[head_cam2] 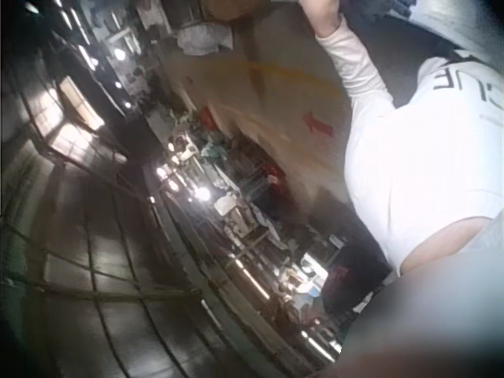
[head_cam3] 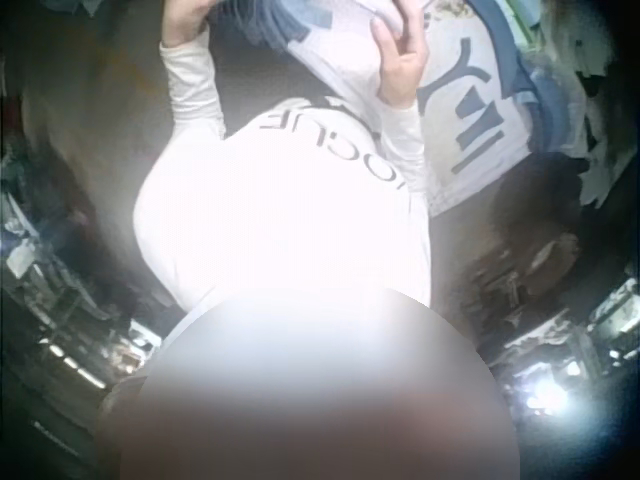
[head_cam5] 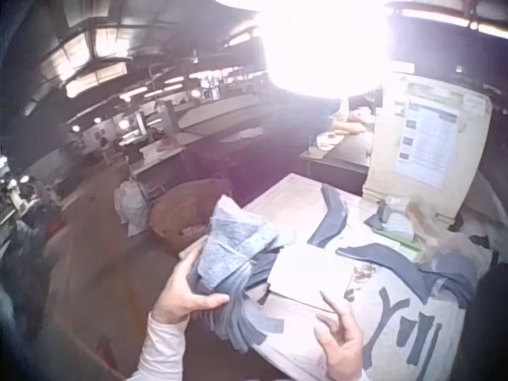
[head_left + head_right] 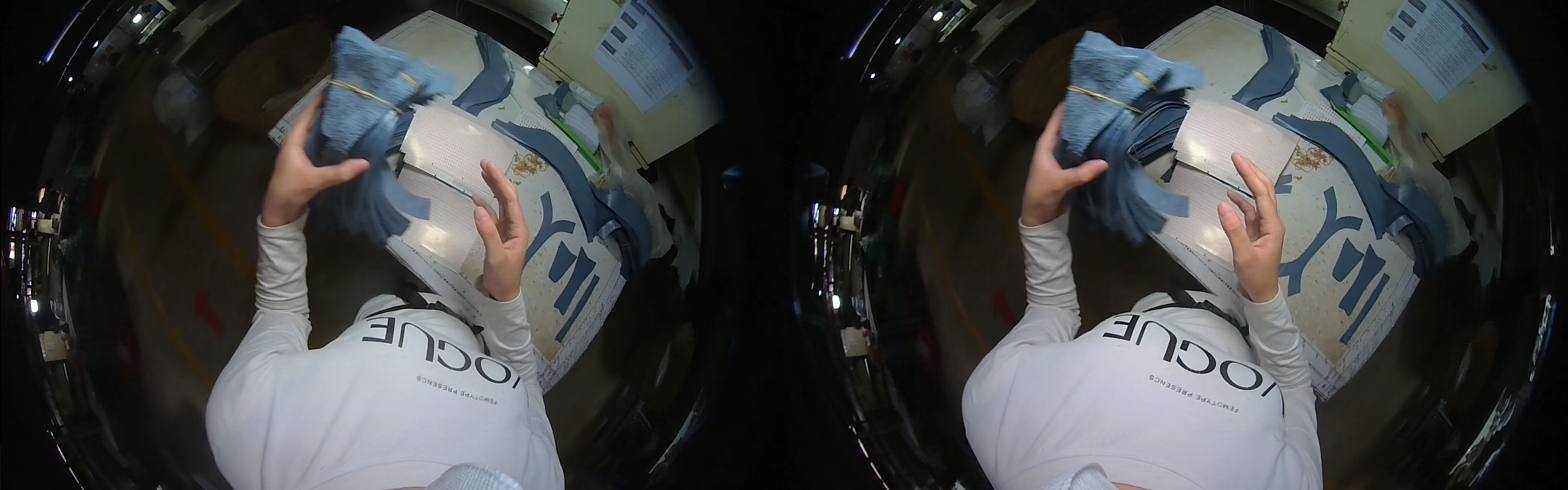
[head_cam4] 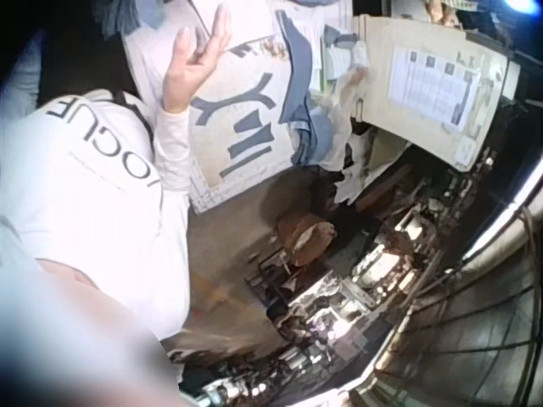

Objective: The person repeatedly picks up small blue fabric pieces, aligns them on a white grid sheet, and secures them with pins. After pinning several pieces, the person gathers the pinned fabric into a stack and secures it with a rubber band.

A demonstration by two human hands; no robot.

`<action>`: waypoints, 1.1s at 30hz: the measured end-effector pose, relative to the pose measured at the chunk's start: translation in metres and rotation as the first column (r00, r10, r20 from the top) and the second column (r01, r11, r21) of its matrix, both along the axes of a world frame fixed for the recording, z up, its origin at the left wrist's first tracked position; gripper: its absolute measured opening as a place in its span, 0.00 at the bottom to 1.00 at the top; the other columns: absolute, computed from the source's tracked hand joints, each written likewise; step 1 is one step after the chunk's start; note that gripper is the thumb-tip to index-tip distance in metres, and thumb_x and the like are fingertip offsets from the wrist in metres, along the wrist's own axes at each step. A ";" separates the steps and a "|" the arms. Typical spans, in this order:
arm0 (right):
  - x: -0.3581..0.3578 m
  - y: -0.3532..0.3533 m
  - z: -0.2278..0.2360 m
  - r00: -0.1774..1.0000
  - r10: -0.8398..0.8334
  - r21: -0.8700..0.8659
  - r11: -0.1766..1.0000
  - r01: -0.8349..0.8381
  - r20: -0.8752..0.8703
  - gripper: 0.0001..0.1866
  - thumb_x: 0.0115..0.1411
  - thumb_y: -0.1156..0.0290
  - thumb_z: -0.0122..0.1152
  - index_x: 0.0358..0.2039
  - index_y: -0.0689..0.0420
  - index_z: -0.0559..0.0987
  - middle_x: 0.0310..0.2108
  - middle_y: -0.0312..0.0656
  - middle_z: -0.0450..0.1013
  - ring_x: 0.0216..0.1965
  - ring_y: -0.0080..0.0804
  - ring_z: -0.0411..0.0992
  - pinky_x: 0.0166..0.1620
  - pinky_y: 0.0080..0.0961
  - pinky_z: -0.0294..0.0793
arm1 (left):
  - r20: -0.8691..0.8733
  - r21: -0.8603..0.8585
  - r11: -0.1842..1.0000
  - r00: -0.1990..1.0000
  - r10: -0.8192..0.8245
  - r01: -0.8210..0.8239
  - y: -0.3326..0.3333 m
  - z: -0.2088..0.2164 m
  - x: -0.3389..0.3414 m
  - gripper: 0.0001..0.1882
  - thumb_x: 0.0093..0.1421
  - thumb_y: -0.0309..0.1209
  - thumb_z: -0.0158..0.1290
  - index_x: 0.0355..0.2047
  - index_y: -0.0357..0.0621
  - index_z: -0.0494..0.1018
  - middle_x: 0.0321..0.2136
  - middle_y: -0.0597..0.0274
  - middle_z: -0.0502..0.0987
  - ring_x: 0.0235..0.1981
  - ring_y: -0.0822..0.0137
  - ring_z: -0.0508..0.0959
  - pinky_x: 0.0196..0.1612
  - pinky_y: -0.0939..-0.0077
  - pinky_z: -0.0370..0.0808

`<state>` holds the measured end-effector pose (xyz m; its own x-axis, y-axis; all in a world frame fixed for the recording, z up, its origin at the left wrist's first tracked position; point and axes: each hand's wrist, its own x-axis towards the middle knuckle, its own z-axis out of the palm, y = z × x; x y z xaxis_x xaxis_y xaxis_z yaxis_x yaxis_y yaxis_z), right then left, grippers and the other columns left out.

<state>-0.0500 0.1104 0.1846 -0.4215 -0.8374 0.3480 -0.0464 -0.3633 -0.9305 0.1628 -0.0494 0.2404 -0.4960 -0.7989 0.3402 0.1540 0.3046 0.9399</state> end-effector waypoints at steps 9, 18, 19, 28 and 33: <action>-0.080 0.078 -0.055 0.841 -0.518 0.204 0.817 0.540 -0.156 0.15 0.62 0.79 0.52 0.48 0.61 0.78 0.48 0.40 0.71 0.48 0.24 0.68 0.49 0.18 0.68 | 0.571 -0.689 0.701 0.457 0.682 -0.184 -0.153 -0.041 0.107 0.44 0.46 0.41 0.67 0.63 0.52 0.61 0.52 0.47 0.73 0.51 0.52 0.76 0.51 0.64 0.72; -0.088 0.081 -0.099 0.835 -0.337 0.346 0.794 0.500 -0.434 0.13 0.58 0.74 0.59 0.44 0.58 0.79 0.44 0.44 0.72 0.41 0.35 0.73 0.42 0.26 0.73 | 0.700 0.443 0.827 0.710 -0.077 -0.347 -0.210 -0.172 0.121 0.29 0.65 0.51 0.48 0.57 0.44 0.68 0.57 0.59 0.70 0.59 0.65 0.68 0.59 0.71 0.63; -0.086 0.071 -0.108 0.807 -0.295 0.359 0.781 0.512 -0.511 0.14 0.57 0.72 0.60 0.44 0.58 0.79 0.42 0.44 0.72 0.40 0.37 0.72 0.43 0.28 0.73 | 0.786 0.204 0.902 0.612 0.081 -0.380 -0.202 -0.152 0.116 0.27 0.65 0.49 0.49 0.57 0.44 0.69 0.54 0.59 0.72 0.56 0.65 0.70 0.57 0.71 0.65; -0.057 0.003 -0.169 0.922 -0.081 0.560 0.773 0.298 -0.379 0.13 0.49 0.72 0.69 0.34 0.61 0.77 0.28 0.42 0.75 0.29 0.31 0.75 0.36 0.24 0.74 | 0.407 -0.064 0.946 0.857 0.316 -0.319 -0.041 -0.057 -0.001 0.14 0.65 0.34 0.51 0.44 0.36 0.75 0.36 0.57 0.81 0.33 0.75 0.80 0.36 0.84 0.73; -0.076 0.006 -0.129 0.995 -0.070 0.375 0.922 0.093 -0.074 0.09 0.54 0.74 0.66 0.34 0.62 0.77 0.26 0.37 0.76 0.26 0.14 0.72 0.31 0.13 0.72 | 0.397 0.087 0.938 0.875 0.276 -0.335 -0.022 -0.080 -0.031 0.21 0.68 0.41 0.44 0.46 0.34 0.75 0.36 0.53 0.81 0.37 0.68 0.80 0.41 0.78 0.75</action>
<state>-0.1263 0.1168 0.0555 -0.4827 -0.8749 0.0391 -0.1192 0.0214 -0.9926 0.1320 -0.0709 0.1603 -0.2849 -0.9575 0.0451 -0.2946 0.1322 0.9464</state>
